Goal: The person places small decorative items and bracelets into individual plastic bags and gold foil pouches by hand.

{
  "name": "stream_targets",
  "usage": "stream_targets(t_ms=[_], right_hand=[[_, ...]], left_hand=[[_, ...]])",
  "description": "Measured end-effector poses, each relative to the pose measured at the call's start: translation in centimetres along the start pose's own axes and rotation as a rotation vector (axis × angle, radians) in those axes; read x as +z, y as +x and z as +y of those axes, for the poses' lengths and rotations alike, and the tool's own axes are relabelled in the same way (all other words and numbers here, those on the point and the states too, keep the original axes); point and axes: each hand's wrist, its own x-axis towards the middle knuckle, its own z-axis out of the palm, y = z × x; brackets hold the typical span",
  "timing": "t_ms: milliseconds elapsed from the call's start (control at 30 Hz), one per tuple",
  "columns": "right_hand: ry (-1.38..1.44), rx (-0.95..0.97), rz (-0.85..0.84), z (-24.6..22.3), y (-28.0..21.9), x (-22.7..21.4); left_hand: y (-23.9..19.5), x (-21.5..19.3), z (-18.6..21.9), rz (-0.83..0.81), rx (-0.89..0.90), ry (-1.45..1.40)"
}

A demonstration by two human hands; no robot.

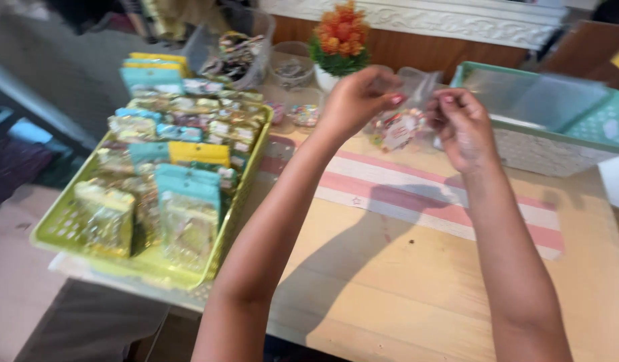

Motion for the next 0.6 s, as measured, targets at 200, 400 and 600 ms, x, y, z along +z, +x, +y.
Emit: stream_targets(t_ms=[200, 400, 600], right_hand=[[-0.061, 0.07, -0.121, 2.3, -0.3, -0.1], [-0.295, 0.276, -0.255, 7.9, -0.8, 1.8], [-0.578, 0.433, -0.41, 9.8, -2.0, 4.0]], left_hand=[[2.3, -7.7, 6.0, -0.198, 0.145, -0.002], [-7.9, -18.1, 16.5, -0.284, -0.025, 0.307], [-19.6, -27.1, 20.5, -0.288, -0.276, 0.519]])
